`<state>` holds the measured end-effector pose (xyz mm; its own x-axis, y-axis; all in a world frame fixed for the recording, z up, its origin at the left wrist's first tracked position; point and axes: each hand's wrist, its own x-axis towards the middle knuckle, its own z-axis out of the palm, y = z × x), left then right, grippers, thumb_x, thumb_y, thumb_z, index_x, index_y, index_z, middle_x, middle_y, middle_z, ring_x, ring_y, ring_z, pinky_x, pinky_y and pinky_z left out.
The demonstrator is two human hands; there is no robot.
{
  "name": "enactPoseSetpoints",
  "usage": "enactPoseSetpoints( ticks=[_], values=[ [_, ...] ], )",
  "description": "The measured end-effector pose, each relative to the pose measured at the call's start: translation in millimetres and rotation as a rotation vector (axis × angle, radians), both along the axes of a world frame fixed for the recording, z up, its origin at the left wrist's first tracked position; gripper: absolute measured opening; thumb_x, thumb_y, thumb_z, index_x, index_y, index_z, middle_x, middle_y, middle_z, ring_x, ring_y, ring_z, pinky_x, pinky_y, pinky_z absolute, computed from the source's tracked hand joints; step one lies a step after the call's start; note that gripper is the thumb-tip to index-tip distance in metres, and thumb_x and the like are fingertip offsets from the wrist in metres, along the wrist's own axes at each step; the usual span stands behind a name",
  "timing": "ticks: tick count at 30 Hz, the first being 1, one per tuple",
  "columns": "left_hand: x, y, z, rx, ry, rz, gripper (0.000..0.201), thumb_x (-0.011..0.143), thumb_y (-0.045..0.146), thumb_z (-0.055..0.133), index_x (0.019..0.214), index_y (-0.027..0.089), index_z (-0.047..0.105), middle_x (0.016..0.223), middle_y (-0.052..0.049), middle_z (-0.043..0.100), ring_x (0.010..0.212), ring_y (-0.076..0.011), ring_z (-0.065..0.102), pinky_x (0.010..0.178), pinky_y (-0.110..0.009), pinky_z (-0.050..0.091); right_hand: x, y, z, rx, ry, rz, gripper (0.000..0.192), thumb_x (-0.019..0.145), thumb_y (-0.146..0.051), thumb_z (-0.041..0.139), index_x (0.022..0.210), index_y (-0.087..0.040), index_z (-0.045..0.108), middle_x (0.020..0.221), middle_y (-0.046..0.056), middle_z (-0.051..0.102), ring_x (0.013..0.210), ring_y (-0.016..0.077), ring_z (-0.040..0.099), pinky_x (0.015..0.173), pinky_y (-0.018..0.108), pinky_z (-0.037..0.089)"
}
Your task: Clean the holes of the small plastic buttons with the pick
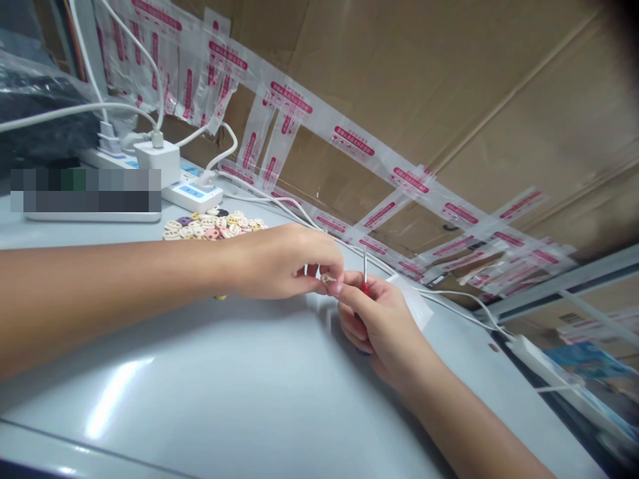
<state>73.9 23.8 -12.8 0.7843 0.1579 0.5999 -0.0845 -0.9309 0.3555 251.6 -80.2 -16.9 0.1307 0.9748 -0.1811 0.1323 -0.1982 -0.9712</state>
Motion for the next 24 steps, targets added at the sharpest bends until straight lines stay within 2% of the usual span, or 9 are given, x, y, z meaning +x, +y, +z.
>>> enactPoseSetpoints(
  ticks=[11, 15, 18, 21, 24],
  values=[
    [2.9, -4.4, -5.5, 0.073, -0.039, 0.007, 0.016, 0.09, 0.008, 0.056, 0.079, 0.016, 0.063, 0.077, 0.0, 0.064, 0.07, -0.0101, 0.057, 0.067, -0.021, 0.043, -3.5, -2.3, 3.3, -0.033, -0.005, 0.027, 0.027, 0.078, -0.042, 0.075, 0.083, -0.021, 0.059, 0.04, -0.011, 0.036, 0.037, 0.0044, 0.02, 0.034, 0.017, 0.014],
    [2.3, -3.8, -4.6, 0.062, -0.018, 0.064, 0.005, 0.093, 0.019, 0.06, 0.094, 0.016, 0.065, 0.083, 0.0, 0.065, 0.07, -0.0103, 0.057, 0.067, -0.022, 0.042, -1.1, -0.7, 3.3, -0.033, 0.018, 0.043, 0.026, 0.08, -0.042, 0.074, 0.083, -0.022, 0.057, 0.041, -0.012, 0.035, 0.037, 0.0045, 0.018, 0.034, 0.017, 0.014],
    [1.6, -2.8, -4.1, 0.084, -0.02, 0.088, 0.014, 0.093, 0.024, 0.062, 0.105, 0.016, 0.064, 0.093, -0.003, 0.065, 0.076, -0.0118, 0.058, 0.068, -0.023, 0.043, -0.7, -0.7, 3.2, -0.039, 0.032, 0.043, 0.028, 0.081, -0.043, 0.074, 0.082, -0.022, 0.055, 0.041, -0.012, 0.034, 0.037, 0.0045, 0.017, 0.035, 0.017, 0.013],
    [1.0, -2.7, -3.7, 0.091, -0.022, 0.045, 0.005, 0.093, 0.018, 0.06, 0.091, 0.016, 0.065, 0.089, -0.003, 0.063, 0.077, -0.0118, 0.058, 0.071, -0.022, 0.043, -1.8, -1.6, 2.4, -0.043, 0.032, 0.038, 0.029, 0.08, -0.044, 0.075, 0.081, -0.022, 0.055, 0.041, -0.012, 0.034, 0.037, 0.0043, 0.017, 0.034, 0.017, 0.013],
    [0.9, -3.2, -3.1, 0.095, -0.02, 0.02, 0.01, 0.092, 0.013, 0.059, 0.084, 0.016, 0.064, 0.085, -0.002, 0.062, 0.076, -0.0115, 0.057, 0.071, -0.022, 0.043, -2.7, -1.6, 1.6, -0.048, 0.027, 0.042, 0.029, 0.079, -0.044, 0.075, 0.082, -0.022, 0.056, 0.04, -0.012, 0.036, 0.037, 0.0042, 0.018, 0.034, 0.017, 0.013]
  ],
)
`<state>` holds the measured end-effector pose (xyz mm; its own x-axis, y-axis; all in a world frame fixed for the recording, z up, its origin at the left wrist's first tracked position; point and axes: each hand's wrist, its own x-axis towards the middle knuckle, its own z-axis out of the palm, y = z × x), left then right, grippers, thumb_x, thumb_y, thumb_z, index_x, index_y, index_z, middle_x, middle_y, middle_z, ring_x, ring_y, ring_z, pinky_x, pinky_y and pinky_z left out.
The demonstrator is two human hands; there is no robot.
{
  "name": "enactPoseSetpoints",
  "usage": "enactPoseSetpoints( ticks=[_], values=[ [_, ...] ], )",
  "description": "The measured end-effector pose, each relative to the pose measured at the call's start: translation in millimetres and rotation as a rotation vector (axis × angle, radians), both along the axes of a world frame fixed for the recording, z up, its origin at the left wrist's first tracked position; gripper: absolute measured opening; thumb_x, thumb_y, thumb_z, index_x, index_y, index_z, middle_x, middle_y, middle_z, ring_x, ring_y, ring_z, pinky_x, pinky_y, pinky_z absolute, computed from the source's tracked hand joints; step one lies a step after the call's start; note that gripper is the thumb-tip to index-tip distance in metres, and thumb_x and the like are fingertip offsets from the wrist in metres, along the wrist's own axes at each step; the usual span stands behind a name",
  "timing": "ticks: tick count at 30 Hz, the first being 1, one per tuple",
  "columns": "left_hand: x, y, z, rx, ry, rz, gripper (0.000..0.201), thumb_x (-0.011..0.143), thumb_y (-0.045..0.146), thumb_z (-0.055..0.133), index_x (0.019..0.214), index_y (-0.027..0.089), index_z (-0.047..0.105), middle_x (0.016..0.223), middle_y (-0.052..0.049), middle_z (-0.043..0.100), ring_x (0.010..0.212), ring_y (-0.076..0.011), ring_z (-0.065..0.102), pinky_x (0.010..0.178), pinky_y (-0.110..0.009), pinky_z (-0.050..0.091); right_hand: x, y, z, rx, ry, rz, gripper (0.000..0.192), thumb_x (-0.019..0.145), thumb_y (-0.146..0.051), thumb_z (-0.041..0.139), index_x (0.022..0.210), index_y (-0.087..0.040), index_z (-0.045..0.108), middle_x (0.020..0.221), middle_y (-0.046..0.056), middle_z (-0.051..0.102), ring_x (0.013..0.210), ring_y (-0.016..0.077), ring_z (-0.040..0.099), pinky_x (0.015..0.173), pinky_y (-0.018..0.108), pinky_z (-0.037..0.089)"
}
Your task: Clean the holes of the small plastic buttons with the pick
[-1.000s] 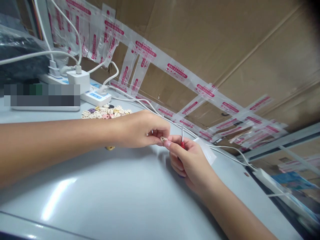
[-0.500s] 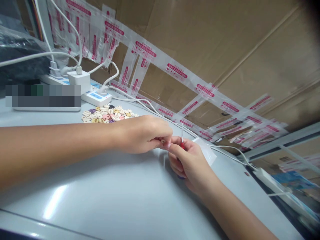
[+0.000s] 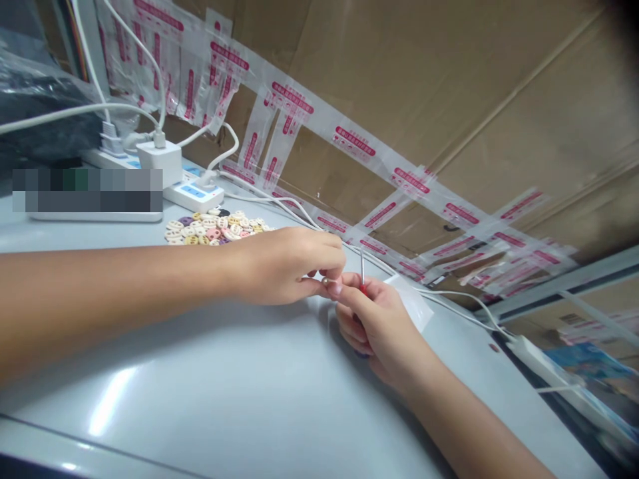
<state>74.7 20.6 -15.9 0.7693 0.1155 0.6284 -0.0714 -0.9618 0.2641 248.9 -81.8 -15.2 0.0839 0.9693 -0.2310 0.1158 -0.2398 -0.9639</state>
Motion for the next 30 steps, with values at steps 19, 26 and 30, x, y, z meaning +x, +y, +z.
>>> enactPoseSetpoints(
  ticks=[19, 26, 30],
  values=[
    [2.0, -4.9, 1.8, -0.087, 0.003, 0.045, 0.012, 0.092, 0.018, 0.058, 0.08, 0.017, 0.062, 0.076, 0.0, 0.063, 0.066, -0.0114, 0.054, 0.065, -0.024, 0.04, -3.3, -1.3, 6.0, -0.007, -0.011, -0.005, 0.031, 0.079, -0.046, 0.073, 0.081, -0.022, 0.054, 0.041, -0.012, 0.034, 0.038, 0.0044, 0.016, 0.035, 0.017, 0.012],
    [2.1, -7.5, 1.9, -0.083, 0.005, 0.038, 0.014, 0.088, 0.008, 0.056, 0.079, 0.017, 0.061, 0.075, 0.0, 0.062, 0.067, -0.0112, 0.055, 0.065, -0.023, 0.041, -3.5, -3.3, 5.1, -0.009, -0.029, -0.004, 0.03, 0.079, -0.045, 0.075, 0.086, -0.022, 0.057, 0.042, -0.012, 0.034, 0.039, 0.0047, 0.017, 0.035, 0.017, 0.013],
    [1.2, -6.4, 2.6, -0.062, 0.032, 0.061, 0.005, 0.088, 0.014, 0.059, 0.087, 0.017, 0.062, 0.082, -0.001, 0.065, 0.07, -0.012, 0.056, 0.066, -0.024, 0.041, -3.7, -2.5, 5.1, 0.015, -0.015, 0.003, 0.037, 0.077, -0.05, 0.078, 0.085, -0.024, 0.052, 0.043, -0.013, 0.034, 0.039, 0.0047, 0.017, 0.034, 0.016, 0.014]
  ],
)
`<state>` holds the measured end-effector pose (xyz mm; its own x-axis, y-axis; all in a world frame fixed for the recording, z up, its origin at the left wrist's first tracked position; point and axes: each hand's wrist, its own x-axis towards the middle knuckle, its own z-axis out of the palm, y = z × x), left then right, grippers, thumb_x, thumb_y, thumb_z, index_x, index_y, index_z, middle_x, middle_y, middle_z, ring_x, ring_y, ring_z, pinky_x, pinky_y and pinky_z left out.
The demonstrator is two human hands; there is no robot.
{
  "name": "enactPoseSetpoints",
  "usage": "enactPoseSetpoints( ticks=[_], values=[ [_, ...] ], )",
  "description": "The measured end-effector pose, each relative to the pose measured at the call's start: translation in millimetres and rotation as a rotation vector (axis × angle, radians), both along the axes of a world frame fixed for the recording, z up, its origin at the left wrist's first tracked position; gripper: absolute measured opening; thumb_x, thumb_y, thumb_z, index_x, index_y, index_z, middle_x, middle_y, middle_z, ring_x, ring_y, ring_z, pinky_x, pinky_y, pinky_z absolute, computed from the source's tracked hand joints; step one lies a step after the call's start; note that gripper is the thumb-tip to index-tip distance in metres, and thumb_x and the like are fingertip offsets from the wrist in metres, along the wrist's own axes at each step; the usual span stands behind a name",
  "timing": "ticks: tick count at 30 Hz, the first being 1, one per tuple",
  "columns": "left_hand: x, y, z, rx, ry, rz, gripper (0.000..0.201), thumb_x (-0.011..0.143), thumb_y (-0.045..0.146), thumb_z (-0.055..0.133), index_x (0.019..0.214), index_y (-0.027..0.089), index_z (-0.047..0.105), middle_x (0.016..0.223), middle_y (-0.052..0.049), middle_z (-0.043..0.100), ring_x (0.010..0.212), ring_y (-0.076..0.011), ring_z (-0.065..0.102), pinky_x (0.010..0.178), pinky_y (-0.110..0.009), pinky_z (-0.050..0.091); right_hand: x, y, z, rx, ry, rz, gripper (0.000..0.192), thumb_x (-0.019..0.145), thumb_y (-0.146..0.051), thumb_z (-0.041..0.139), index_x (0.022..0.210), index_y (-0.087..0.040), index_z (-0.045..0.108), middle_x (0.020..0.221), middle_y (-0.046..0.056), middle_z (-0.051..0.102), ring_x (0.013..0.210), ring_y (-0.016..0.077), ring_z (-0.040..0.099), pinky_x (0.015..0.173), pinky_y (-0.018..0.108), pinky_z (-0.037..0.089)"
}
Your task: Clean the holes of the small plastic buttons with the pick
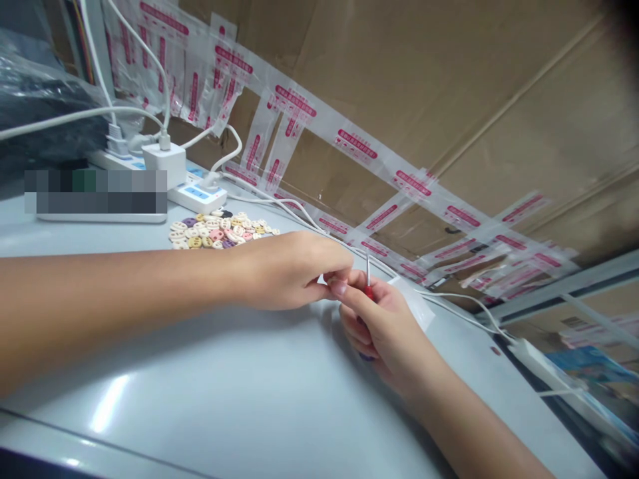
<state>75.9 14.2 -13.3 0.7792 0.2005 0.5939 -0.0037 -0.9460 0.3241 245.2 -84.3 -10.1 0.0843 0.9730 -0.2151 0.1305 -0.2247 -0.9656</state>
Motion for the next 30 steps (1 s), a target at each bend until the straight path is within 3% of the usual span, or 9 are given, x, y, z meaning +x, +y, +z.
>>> enactPoseSetpoints(
  ticks=[4, 7, 9, 11, 13, 15, 22, 25, 30],
  values=[
    [-3.0, 2.7, 1.5, 0.005, 0.06, 0.115, 0.021, 0.085, 0.021, 0.06, 0.106, 0.018, 0.063, 0.09, -0.002, 0.068, 0.071, -0.0137, 0.057, 0.063, -0.026, 0.04, 5.8, 3.3, 3.0, 0.03, -0.015, -0.04, 0.034, 0.08, -0.047, 0.074, 0.083, -0.025, 0.048, 0.043, -0.012, 0.033, 0.038, 0.0053, 0.018, 0.033, 0.016, 0.014],
    [-3.7, 4.9, 1.3, 0.008, 0.053, 0.158, 0.026, 0.078, 0.013, 0.055, 0.101, 0.017, 0.068, 0.071, 0.001, 0.066, 0.062, -0.0141, 0.057, 0.061, -0.027, 0.041, 14.7, 6.8, 6.6, 0.061, -0.09, -0.111, 0.028, 0.078, -0.04, 0.072, 0.08, -0.025, 0.048, 0.041, -0.012, 0.033, 0.037, 0.0061, 0.021, 0.033, 0.016, 0.013],
    [-3.4, 5.8, 0.2, 0.016, 0.053, 0.16, 0.03, 0.072, 0.01, 0.054, 0.095, 0.017, 0.072, 0.069, 0.001, 0.069, 0.065, -0.0159, 0.061, 0.065, -0.029, 0.044, 20.3, 9.2, 8.3, 0.081, -0.124, -0.145, 0.024, 0.077, -0.035, 0.07, 0.078, -0.024, 0.049, 0.041, -0.011, 0.033, 0.036, 0.0064, 0.022, 0.033, 0.017, 0.013],
    [-3.3, 6.5, -1.4, 0.024, 0.072, 0.156, 0.037, 0.071, 0.008, 0.054, 0.1, 0.019, 0.074, 0.088, -0.003, 0.076, 0.083, -0.0194, 0.068, 0.075, -0.03, 0.049, 23.9, 11.2, 9.1, 0.101, -0.131, -0.16, 0.021, 0.076, -0.033, 0.069, 0.078, -0.024, 0.05, 0.041, -0.011, 0.034, 0.036, 0.0065, 0.022, 0.033, 0.017, 0.013],
    [-3.9, 7.2, -3.3, 0.021, 0.098, 0.148, 0.044, 0.075, 0.009, 0.053, 0.113, 0.02, 0.072, 0.116, -0.006, 0.074, 0.106, -0.0222, 0.066, 0.088, -0.033, 0.049, 24.8, 12.7, 9.2, 0.106, -0.131, -0.162, 0.02, 0.075, -0.032, 0.069, 0.078, -0.024, 0.051, 0.04, -0.011, 0.034, 0.036, 0.0063, 0.022, 0.034, 0.018, 0.013],
    [-4.9, 8.2, -5.1, -0.001, 0.124, 0.159, 0.044, 0.079, 0.013, 0.054, 0.12, 0.019, 0.069, 0.123, -0.007, 0.071, 0.112, -0.0233, 0.064, 0.092, -0.034, 0.048, 23.6, 13.6, 9.1, 0.108, -0.136, -0.163, 0.02, 0.074, -0.032, 0.07, 0.079, -0.024, 0.052, 0.04, -0.011, 0.035, 0.036, 0.0064, 0.023, 0.034, 0.018, 0.013],
    [-5.8, 9.0, -5.6, -0.025, 0.134, 0.178, 0.031, 0.076, 0.015, 0.053, 0.101, 0.018, 0.072, 0.078, -0.003, 0.07, 0.074, -0.0176, 0.062, 0.068, -0.03, 0.044, 24.1, 15.9, 10.6, 0.152, -0.248, -0.216, 0.021, 0.071, -0.031, 0.069, 0.088, -0.023, 0.059, 0.049, -0.01, 0.041, 0.036, 0.0059, 0.025, 0.035, 0.02, 0.014],
    [-5.5, 8.0, -3.1, -0.029, 0.128, 0.18, 0.035, 0.071, 0.014, 0.052, 0.099, 0.017, 0.074, 0.072, -0.002, 0.069, 0.07, -0.0178, 0.061, 0.066, -0.03, 0.043, 30.5, 16.4, 12.3, 0.135, -0.432, -0.155, 0.013, 0.074, -0.031, 0.065, 0.083, -0.022, 0.06, 0.054, -0.008, 0.042, 0.04, 0.0068, 0.029, 0.039, 0.022, 0.019],
    [-6.8, 6.3, 1.6, -0.029, 0.162, 0.203, 0.039, 0.067, 0.012, 0.053, 0.098, 0.018, 0.075, 0.08, -0.003, 0.073, 0.075, -0.0199, 0.064, 0.068, -0.031, 0.044, 39.8, 12.8, 15.6, 0.101, -1.022, 0.091, 0.01, 0.079, -0.027, 0.057, 0.072, -0.021, 0.06, 0.063, -0.003, 0.051, 0.055, 0.0122, 0.044, 0.051, 0.026, 0.032]
  ],
)
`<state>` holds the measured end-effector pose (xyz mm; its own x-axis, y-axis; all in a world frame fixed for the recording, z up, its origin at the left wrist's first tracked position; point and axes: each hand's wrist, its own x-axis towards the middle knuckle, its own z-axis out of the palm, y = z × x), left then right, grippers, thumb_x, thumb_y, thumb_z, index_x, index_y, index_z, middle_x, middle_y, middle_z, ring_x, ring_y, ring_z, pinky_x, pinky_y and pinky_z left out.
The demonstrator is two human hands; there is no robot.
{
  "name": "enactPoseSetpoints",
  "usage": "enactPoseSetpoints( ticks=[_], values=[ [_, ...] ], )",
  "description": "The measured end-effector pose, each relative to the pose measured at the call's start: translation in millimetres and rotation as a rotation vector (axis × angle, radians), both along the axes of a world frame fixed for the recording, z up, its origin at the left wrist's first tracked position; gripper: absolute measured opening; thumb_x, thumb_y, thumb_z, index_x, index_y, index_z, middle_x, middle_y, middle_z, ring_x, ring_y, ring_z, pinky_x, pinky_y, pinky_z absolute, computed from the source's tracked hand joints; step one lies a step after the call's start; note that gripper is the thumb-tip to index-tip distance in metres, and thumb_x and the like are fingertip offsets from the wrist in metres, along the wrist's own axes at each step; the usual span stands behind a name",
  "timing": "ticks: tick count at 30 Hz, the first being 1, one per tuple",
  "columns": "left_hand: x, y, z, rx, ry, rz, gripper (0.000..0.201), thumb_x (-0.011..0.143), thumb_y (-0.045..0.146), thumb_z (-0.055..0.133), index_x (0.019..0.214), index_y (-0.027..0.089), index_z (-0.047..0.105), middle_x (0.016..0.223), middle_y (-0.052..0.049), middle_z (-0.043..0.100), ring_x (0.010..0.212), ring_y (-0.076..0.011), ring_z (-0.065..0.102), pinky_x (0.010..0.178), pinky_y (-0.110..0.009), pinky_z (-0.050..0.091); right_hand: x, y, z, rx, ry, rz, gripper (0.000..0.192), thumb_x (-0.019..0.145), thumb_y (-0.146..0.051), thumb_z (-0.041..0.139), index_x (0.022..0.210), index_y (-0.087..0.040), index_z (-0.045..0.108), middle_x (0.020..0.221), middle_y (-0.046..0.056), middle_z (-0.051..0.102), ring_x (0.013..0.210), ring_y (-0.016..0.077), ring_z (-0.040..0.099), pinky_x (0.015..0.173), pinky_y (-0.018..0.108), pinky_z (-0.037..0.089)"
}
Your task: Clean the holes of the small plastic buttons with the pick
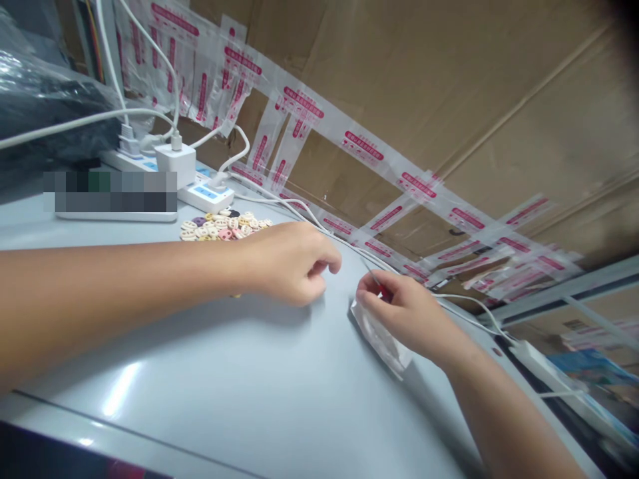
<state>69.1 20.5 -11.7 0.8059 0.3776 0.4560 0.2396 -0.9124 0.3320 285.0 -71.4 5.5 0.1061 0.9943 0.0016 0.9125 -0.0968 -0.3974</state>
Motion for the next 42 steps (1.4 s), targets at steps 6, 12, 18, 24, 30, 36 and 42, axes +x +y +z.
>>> enactPoseSetpoints(
  ticks=[6, 12, 18, 24, 30, 36, 42],
  values=[
    [-0.4, -0.2, -2.5, -0.051, 0.093, 0.021, 0.032, 0.073, 0.016, 0.056, 0.101, 0.019, 0.073, 0.088, -0.004, 0.073, 0.081, -0.0208, 0.065, 0.071, -0.031, 0.044, -3.8, -6.7, -1.4, -0.112, -0.22, 0.08, 0.018, 0.083, -0.025, 0.051, 0.068, -0.022, 0.061, 0.059, -0.001, 0.057, 0.054, 0.0154, 0.048, 0.051, 0.028, 0.031],
    [0.3, 0.5, -8.2, -0.054, 0.119, 0.023, 0.03, 0.078, 0.016, 0.054, 0.101, 0.02, 0.073, 0.095, -0.005, 0.074, 0.089, -0.022, 0.066, 0.076, -0.032, 0.045, -14.2, -12.9, -1.2, -0.072, -0.357, 0.062, 0.02, 0.083, -0.021, 0.052, 0.067, -0.023, 0.064, 0.057, 0.001, 0.057, 0.054, 0.0168, 0.046, 0.053, 0.031, 0.027],
    [0.4, -0.3, -8.7, -0.05, 0.129, 0.018, 0.029, 0.081, 0.017, 0.054, 0.103, 0.02, 0.073, 0.099, -0.007, 0.075, 0.09, -0.0221, 0.067, 0.078, -0.032, 0.046, -21.1, -17.2, -2.2, -0.115, -0.41, 0.11, 0.028, 0.087, -0.022, 0.048, 0.059, -0.022, 0.045, 0.054, -0.001, 0.048, 0.053, 0.0153, 0.037, 0.054, 0.031, 0.026],
    [1.2, -0.9, -7.7, -0.06, 0.165, 0.017, 0.028, 0.083, 0.017, 0.052, 0.102, 0.02, 0.073, 0.102, -0.007, 0.074, 0.09, -0.0221, 0.066, 0.079, -0.033, 0.046, -25.2, -17.4, -9.7, -0.041, -0.545, 0.101, 0.028, 0.087, -0.015, 0.045, 0.061, -0.02, 0.037, 0.062, 0.002, 0.051, 0.056, 0.0147, 0.037, 0.056, 0.031, 0.023],
    [0.1, -3.6, -7.0, -0.056, 0.195, -0.017, 0.026, 0.085, 0.017, 0.053, 0.1, 0.02, 0.073, 0.099, -0.006, 0.072, 0.092, -0.0218, 0.065, 0.081, -0.033, 0.047, -20.1, -14.4, -8.1, -0.004, -0.516, 0.007, 0.031, 0.09, -0.023, 0.049, 0.06, -0.021, 0.044, 0.058, 0.001, 0.053, 0.055, 0.0151, 0.04, 0.056, 0.03, 0.024],
    [8.8, -19.5, -10.8, -0.034, 0.173, -0.306, 0.042, 0.088, 0.013, 0.049, 0.128, 0.017, 0.063, 0.135, -0.009, 0.063, 0.128, -0.0234, 0.054, 0.109, -0.034, 0.04, -9.4, -15.6, 9.4, 0.032, -0.356, -0.072, 0.022, 0.089, -0.035, 0.052, 0.073, -0.024, 0.061, 0.061, -0.002, 0.06, 0.055, 0.0157, 0.049, 0.055, 0.028, 0.032],
    [24.5, -36.7, -13.0, -0.102, 0.315, -0.354, 0.049, 0.095, 0.025, 0.045, 0.143, 0.015, 0.05, 0.15, -0.012, 0.052, 0.143, -0.0272, 0.042, 0.122, -0.048, 0.024, -1.8, -18.7, 19.5, -0.084, -0.379, -0.083, 0.023, 0.087, -0.035, 0.053, 0.069, -0.023, 0.06, 0.061, -0.002, 0.062, 0.059, 0.0165, 0.053, 0.055, 0.03, 0.034]
  ],
)
